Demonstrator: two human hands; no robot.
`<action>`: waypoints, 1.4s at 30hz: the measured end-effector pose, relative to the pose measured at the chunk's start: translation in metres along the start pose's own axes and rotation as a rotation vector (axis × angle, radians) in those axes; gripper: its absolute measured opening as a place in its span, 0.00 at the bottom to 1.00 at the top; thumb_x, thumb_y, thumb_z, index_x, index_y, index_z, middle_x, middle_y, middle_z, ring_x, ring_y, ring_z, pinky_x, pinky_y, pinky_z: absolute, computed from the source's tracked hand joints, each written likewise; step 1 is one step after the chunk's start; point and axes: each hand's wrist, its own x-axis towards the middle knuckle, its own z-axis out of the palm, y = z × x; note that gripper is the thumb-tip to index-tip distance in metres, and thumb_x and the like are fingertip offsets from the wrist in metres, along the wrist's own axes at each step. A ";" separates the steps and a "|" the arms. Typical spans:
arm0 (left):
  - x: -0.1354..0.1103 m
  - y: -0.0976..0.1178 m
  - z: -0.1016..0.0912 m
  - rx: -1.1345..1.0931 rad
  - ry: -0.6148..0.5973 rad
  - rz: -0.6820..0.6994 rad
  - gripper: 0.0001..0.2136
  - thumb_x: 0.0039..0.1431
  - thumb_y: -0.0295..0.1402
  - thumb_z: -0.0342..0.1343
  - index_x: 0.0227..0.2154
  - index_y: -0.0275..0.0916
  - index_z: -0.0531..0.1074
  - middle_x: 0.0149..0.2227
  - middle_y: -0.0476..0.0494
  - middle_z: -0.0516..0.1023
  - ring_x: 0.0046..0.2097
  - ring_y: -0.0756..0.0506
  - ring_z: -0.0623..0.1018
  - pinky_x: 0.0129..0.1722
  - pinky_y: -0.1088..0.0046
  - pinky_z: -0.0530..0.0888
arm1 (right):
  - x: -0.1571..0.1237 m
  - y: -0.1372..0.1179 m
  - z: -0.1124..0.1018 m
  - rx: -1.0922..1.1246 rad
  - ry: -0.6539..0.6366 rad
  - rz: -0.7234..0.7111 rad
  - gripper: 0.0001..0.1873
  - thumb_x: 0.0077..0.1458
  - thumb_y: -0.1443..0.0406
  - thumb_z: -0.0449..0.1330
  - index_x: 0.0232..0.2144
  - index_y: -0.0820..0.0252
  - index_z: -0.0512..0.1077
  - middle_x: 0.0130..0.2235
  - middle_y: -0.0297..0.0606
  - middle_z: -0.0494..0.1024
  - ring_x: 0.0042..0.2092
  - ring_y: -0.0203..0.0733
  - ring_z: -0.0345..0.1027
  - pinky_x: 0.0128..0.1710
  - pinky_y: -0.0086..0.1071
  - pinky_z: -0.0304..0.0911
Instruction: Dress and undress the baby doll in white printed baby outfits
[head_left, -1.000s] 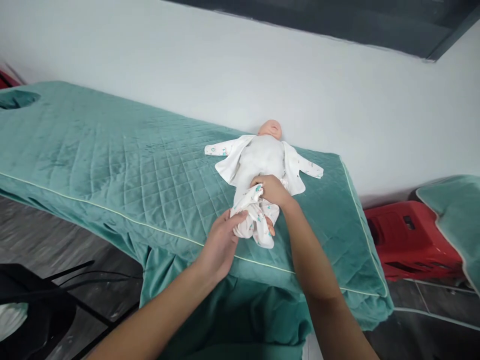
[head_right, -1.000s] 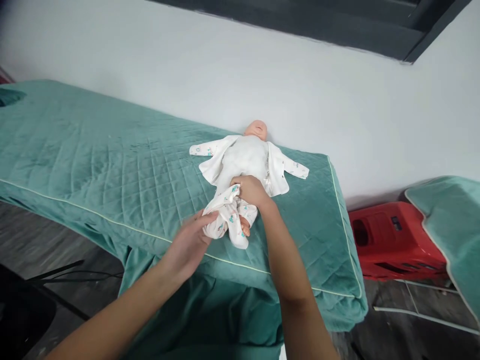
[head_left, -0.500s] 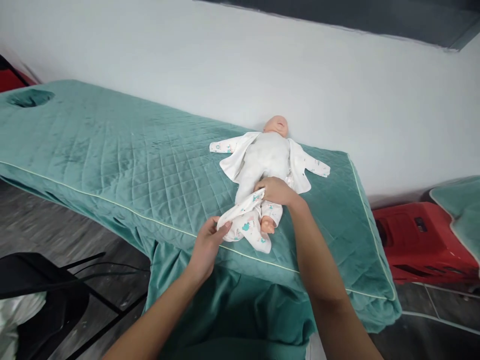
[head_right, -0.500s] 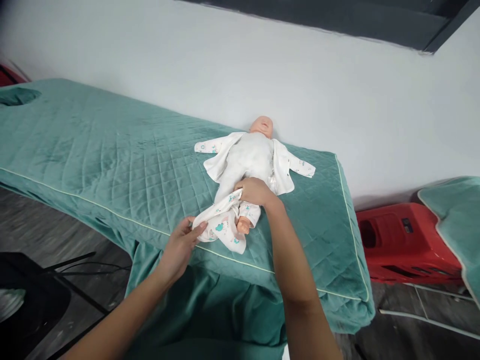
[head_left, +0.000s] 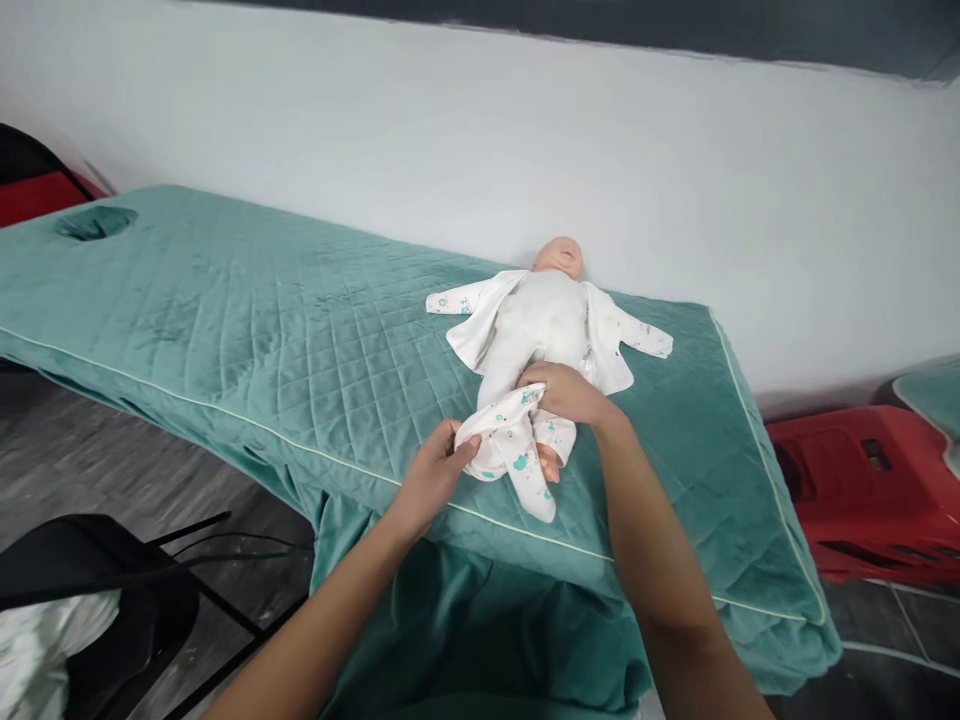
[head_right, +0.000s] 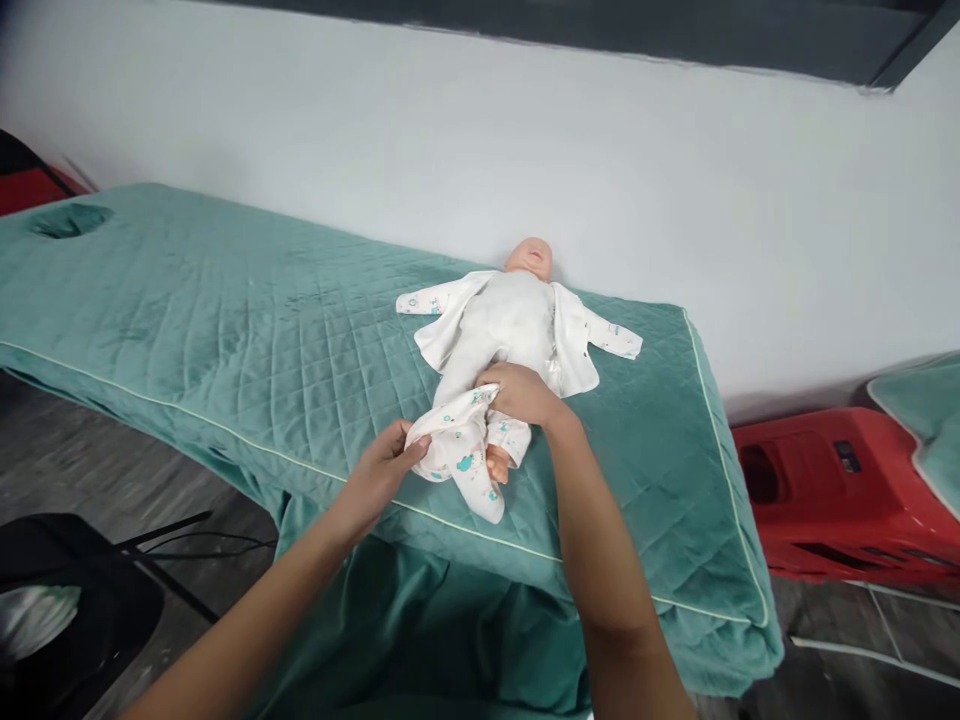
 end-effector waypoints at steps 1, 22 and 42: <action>0.003 -0.002 -0.001 0.014 0.004 0.037 0.18 0.61 0.51 0.55 0.32 0.39 0.65 0.30 0.52 0.66 0.34 0.49 0.66 0.34 0.73 0.63 | -0.001 0.001 -0.001 0.033 0.005 -0.019 0.09 0.57 0.70 0.56 0.31 0.58 0.76 0.37 0.36 0.80 0.40 0.41 0.71 0.42 0.32 0.61; 0.136 -0.005 -0.020 0.472 0.151 0.448 0.07 0.63 0.37 0.51 0.41 0.41 0.69 0.36 0.46 0.75 0.38 0.44 0.74 0.40 0.69 0.67 | -0.007 -0.011 -0.010 0.180 0.028 0.165 0.12 0.55 0.57 0.63 0.37 0.59 0.74 0.36 0.34 0.77 0.38 0.41 0.68 0.36 0.32 0.61; 0.216 0.008 -0.010 1.000 0.158 0.967 0.11 0.68 0.34 0.46 0.40 0.37 0.73 0.39 0.37 0.78 0.43 0.40 0.75 0.42 0.65 0.68 | 0.002 0.000 -0.005 0.249 0.411 0.386 0.09 0.53 0.61 0.60 0.28 0.56 0.62 0.30 0.29 0.68 0.34 0.38 0.61 0.36 0.32 0.58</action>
